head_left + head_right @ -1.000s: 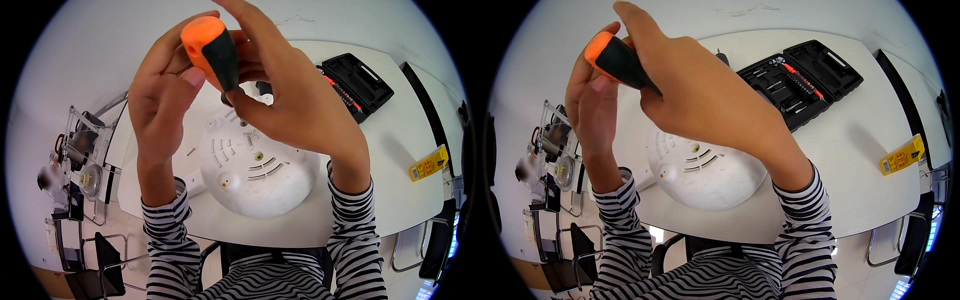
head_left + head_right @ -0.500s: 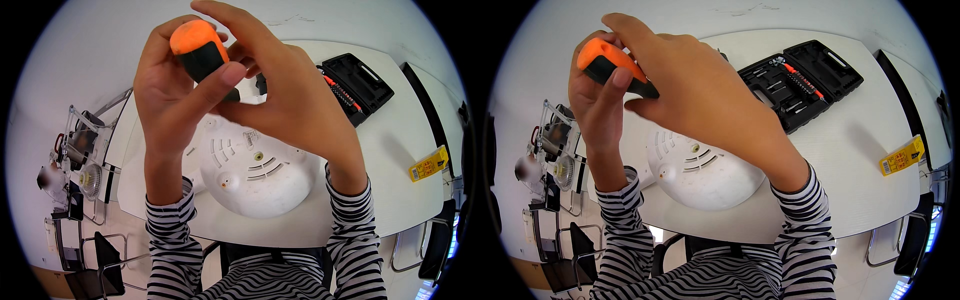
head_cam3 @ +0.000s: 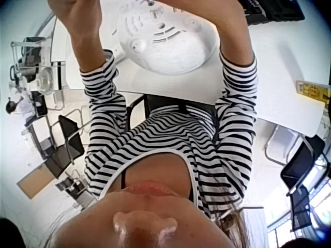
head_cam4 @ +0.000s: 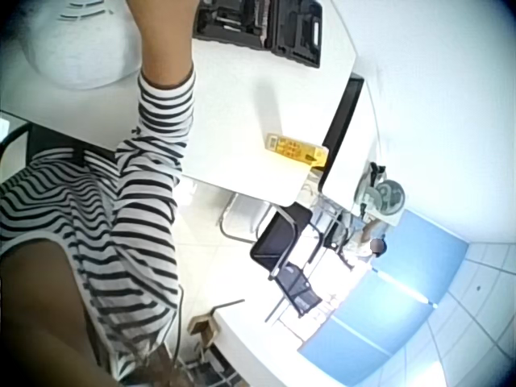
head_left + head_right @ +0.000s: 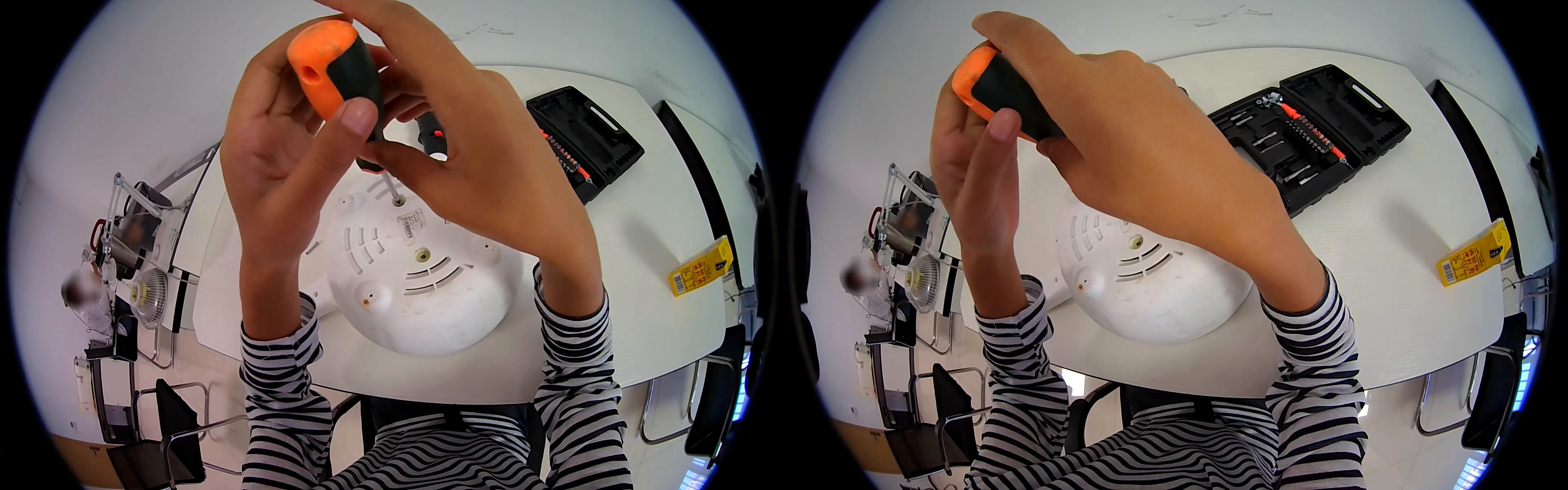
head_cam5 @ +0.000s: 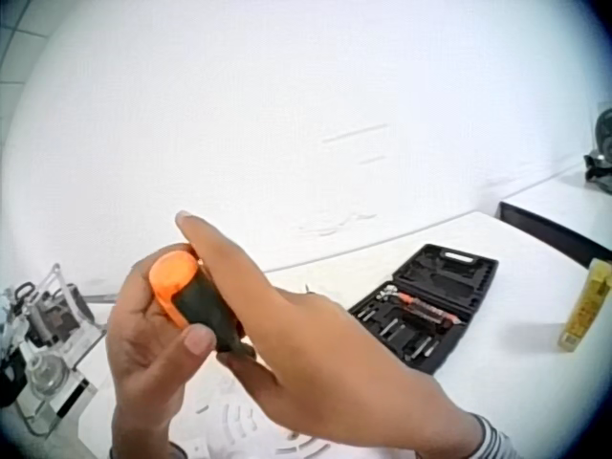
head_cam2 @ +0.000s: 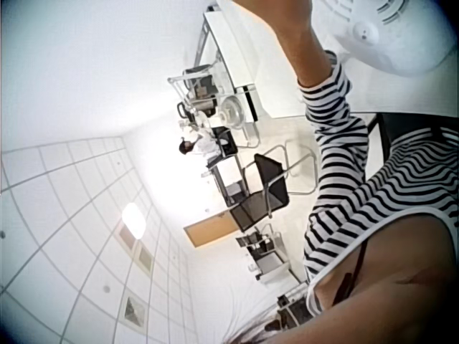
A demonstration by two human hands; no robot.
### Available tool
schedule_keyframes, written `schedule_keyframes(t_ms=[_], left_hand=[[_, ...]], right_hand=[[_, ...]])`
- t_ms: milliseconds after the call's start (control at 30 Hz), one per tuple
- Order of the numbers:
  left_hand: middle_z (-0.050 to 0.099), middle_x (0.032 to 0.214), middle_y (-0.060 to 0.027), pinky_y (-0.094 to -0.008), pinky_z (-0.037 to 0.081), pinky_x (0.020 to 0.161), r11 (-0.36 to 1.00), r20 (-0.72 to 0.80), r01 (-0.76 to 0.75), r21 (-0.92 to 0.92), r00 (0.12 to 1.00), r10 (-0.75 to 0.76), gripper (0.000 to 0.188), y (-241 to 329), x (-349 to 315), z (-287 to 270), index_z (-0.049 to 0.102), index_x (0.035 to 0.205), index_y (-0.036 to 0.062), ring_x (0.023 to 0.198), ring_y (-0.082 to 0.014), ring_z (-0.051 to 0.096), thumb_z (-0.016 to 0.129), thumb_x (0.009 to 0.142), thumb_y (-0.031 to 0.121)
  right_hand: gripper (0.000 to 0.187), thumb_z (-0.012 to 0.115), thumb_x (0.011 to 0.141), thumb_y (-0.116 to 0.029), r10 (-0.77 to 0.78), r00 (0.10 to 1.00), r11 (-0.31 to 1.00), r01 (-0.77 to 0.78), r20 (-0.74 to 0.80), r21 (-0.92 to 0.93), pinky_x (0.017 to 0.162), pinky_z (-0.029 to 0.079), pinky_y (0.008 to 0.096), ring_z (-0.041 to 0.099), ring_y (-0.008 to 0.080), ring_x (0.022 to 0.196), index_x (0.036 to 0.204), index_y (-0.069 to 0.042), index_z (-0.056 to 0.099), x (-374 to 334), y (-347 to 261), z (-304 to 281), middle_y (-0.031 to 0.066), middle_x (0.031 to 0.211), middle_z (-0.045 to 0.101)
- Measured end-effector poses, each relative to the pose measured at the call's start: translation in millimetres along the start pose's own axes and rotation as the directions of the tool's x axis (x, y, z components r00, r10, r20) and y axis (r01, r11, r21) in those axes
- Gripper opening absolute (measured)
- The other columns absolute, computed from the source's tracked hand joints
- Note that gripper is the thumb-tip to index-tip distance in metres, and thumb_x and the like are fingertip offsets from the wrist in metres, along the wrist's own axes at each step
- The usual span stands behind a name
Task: The person uses a manual screwdriver to tighten screws on the base of a white circular appliance. They then place the screwdriver down and briefly handle the appliance before the clip ends.
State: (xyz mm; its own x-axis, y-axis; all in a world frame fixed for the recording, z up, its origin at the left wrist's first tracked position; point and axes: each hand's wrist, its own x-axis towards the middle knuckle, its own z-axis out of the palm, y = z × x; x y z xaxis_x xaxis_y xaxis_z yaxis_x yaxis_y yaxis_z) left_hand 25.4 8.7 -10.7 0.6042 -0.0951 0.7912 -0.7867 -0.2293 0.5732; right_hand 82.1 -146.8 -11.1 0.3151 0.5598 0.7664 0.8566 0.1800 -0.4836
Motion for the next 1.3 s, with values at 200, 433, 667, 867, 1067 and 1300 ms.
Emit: schedule_keyframes(t_ms=[200,433,667,867,1067,1300], left_hand=[[0.053,0.118,-0.0153,-0.0379,0.030,0.104,0.984,-0.061,0.035,0.176,0.998,-0.024,0.055,-1,-4,-14,0.034,0.131,-0.0099,0.116,-0.0201,0.048,0.056,0.086,0.015],[0.052,0.123,-0.0165,-0.0395,0.029,0.105,0.984,-0.059,0.036,0.174,0.998,-0.026,0.055,-3,-5,-17,0.034,0.131,-0.0107,0.119,-0.0216,0.047,0.053,0.087,0.016],[0.049,0.127,-0.0184,-0.0410,0.028,0.106,0.990,-0.060,0.024,0.140,0.998,-0.016,0.054,-6,-3,-20,0.035,0.131,-0.0114,0.122,-0.0237,0.045,0.050,0.088,0.016],[0.048,0.129,-0.0184,-0.0421,0.028,0.106,0.989,-0.059,0.013,0.148,0.998,-0.004,0.052,-10,-5,-21,0.036,0.130,-0.0111,0.122,-0.0248,0.045,0.050,0.088,0.016],[0.048,0.128,-0.0190,-0.0399,0.032,0.104,0.990,-0.101,0.042,0.135,0.994,-0.028,0.052,-9,-6,-16,0.035,0.131,-0.0108,0.122,-0.0244,0.046,0.053,0.088,0.013],[0.055,0.113,-0.0134,-0.0338,0.040,0.097,0.991,-0.004,0.072,0.116,0.997,-0.072,0.048,-4,1,-10,0.040,0.124,-0.0068,0.107,-0.0186,0.054,0.061,0.085,0.009]], right_hand=[[0.069,0.060,0.075,0.004,0.006,1.000,1.000,-0.006,-0.011,0.026,0.058,0.046,0.0417,0.062,0.0361,0.067,0.135,-0.007,0.026,2,-3,-1,0.0203,0.075,0.061],[0.073,0.058,0.077,0.004,0.063,0.996,0.995,-0.068,0.060,0.076,0.057,0.045,0.0414,0.062,0.0367,0.065,0.138,-0.005,0.020,4,-8,-6,0.0220,0.074,0.060],[0.077,0.057,0.079,0.005,0.122,0.979,0.981,-0.145,0.163,0.133,0.057,0.044,0.0411,0.062,0.0374,0.063,0.141,-0.004,0.014,11,-19,-22,0.0237,0.072,0.059],[0.079,0.056,0.080,0.005,0.187,0.943,0.928,-0.261,0.276,0.264,0.055,0.043,0.0412,0.062,0.0375,0.061,0.143,-0.003,0.010,16,-22,-31,0.0242,0.070,0.059],[0.077,0.056,0.080,0.005,0.150,0.964,0.985,-0.166,0.218,0.056,0.055,0.044,0.0412,0.062,0.0380,0.061,0.142,-0.002,0.011,9,-28,-24,0.0240,0.070,0.059],[0.076,0.056,0.081,0.004,0.137,0.973,0.980,-0.161,0.184,0.121,0.056,0.045,0.0408,0.061,0.0389,0.062,0.142,0.000,0.011,8,-19,-19,0.0251,0.073,0.059]])
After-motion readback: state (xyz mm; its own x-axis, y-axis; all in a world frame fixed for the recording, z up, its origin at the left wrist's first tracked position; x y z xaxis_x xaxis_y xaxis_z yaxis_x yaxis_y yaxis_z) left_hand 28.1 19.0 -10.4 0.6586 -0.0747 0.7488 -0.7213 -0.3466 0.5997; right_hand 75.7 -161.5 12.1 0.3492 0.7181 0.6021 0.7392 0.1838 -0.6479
